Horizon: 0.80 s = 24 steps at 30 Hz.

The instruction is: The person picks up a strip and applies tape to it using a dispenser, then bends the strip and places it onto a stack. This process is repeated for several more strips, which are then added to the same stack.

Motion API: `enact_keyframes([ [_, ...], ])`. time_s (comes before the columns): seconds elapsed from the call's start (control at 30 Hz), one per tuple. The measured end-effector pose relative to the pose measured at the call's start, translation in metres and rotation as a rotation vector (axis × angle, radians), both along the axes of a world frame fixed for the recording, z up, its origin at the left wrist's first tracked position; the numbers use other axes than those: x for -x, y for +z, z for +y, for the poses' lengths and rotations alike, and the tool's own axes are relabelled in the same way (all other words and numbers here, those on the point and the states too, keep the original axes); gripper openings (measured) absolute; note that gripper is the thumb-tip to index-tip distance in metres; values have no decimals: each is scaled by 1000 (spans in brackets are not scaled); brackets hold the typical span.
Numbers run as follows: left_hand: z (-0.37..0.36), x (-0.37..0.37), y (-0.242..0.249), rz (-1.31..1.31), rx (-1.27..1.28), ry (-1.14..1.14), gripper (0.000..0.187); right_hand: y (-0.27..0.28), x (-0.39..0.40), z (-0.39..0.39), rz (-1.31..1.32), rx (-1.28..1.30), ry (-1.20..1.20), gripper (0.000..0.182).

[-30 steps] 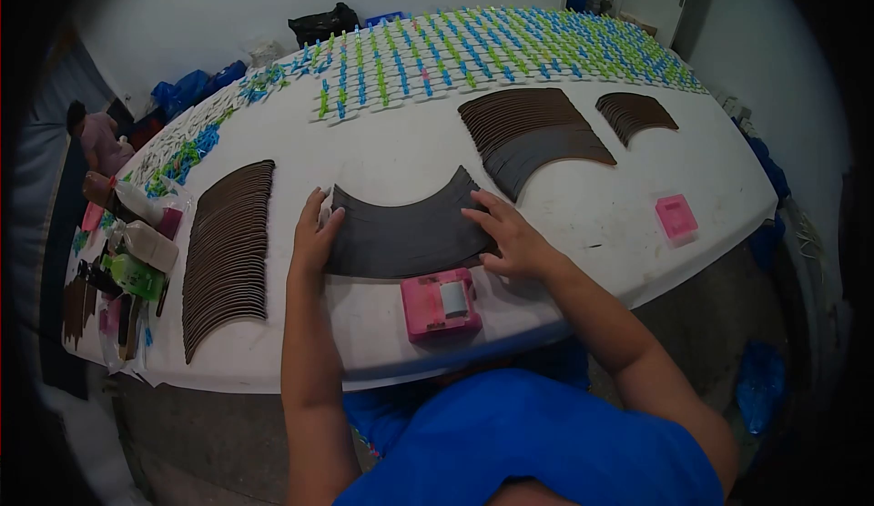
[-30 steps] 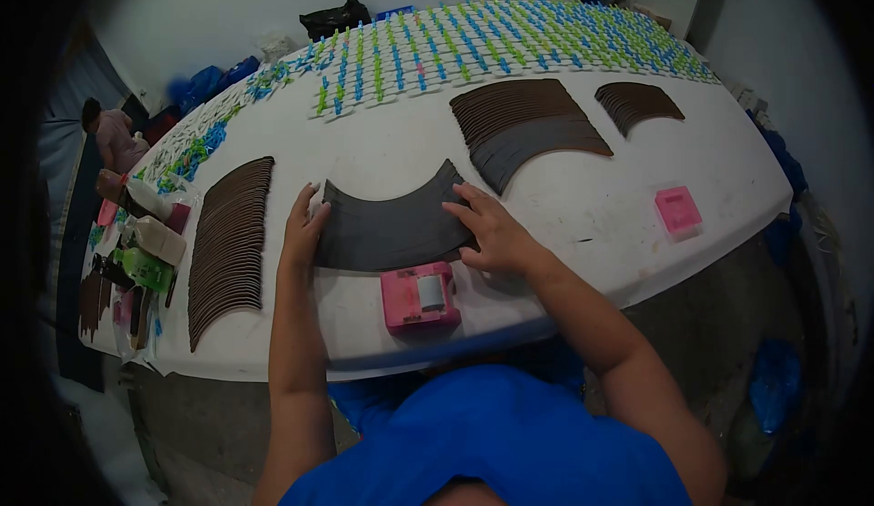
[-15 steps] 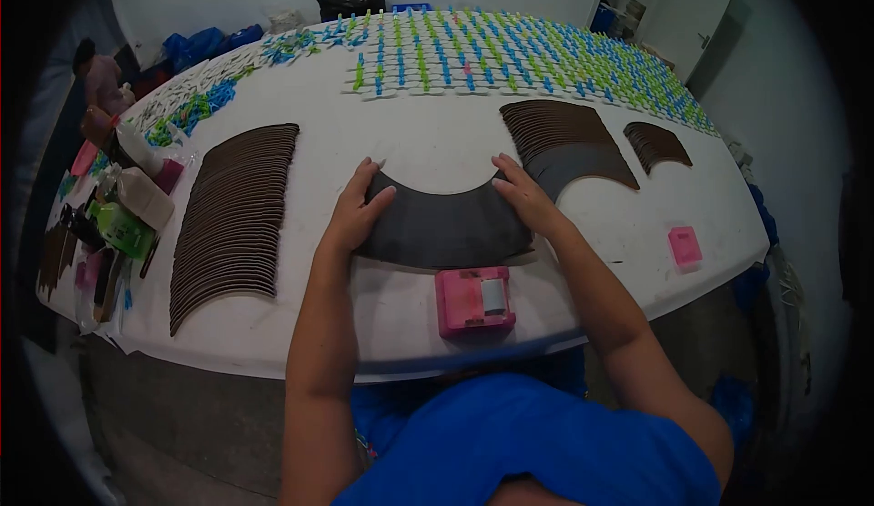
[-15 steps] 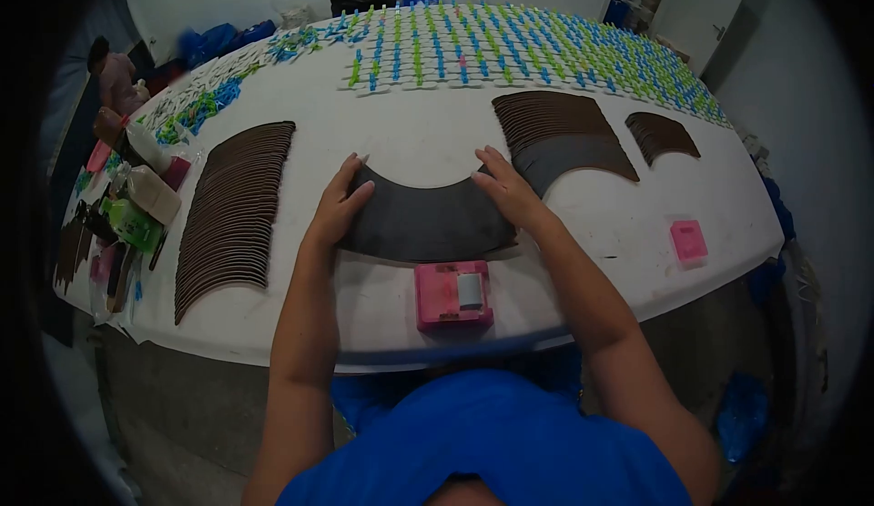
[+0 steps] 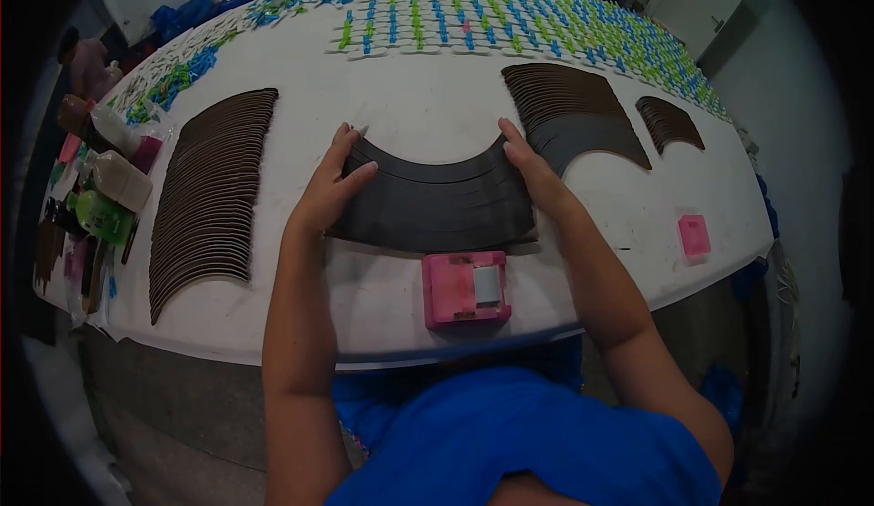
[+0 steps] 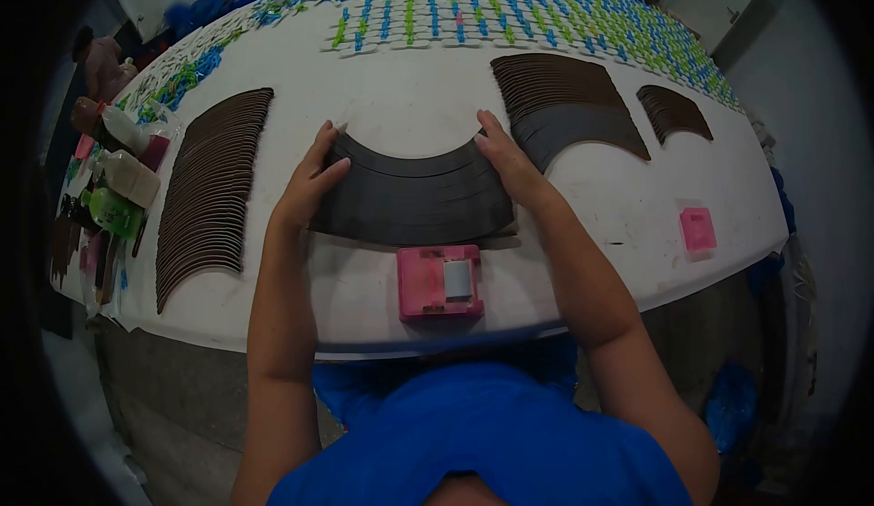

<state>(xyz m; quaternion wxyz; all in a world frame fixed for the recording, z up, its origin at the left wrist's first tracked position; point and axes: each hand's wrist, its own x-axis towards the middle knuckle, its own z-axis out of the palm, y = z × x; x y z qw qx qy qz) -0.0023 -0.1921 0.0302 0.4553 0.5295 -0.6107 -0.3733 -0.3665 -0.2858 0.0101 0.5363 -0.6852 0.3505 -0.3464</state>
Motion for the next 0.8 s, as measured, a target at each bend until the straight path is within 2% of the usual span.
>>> enact_keyframes([
  [0.07,1,2,0,1,4,-2,82,11,-7,7,171,168,2,80],
  [0.23,0,2,0,-41,0,-9,80,9,-5,2,14,29,4,81],
  [0.3,-3,1,-5,115,20,10,79,6,-6,0,-18,17,-18,81],
  [0.4,-3,2,-5,36,28,1,78,11,-7,3,48,53,4,82],
  [0.47,-2,2,-5,17,31,3,78,13,-6,3,-31,-37,28,82],
  [0.6,-4,1,-8,45,42,5,78,12,-9,3,-82,-41,0,81],
  [0.8,-3,1,-6,4,17,34,79,2,-9,-1,-13,77,-18,79],
])
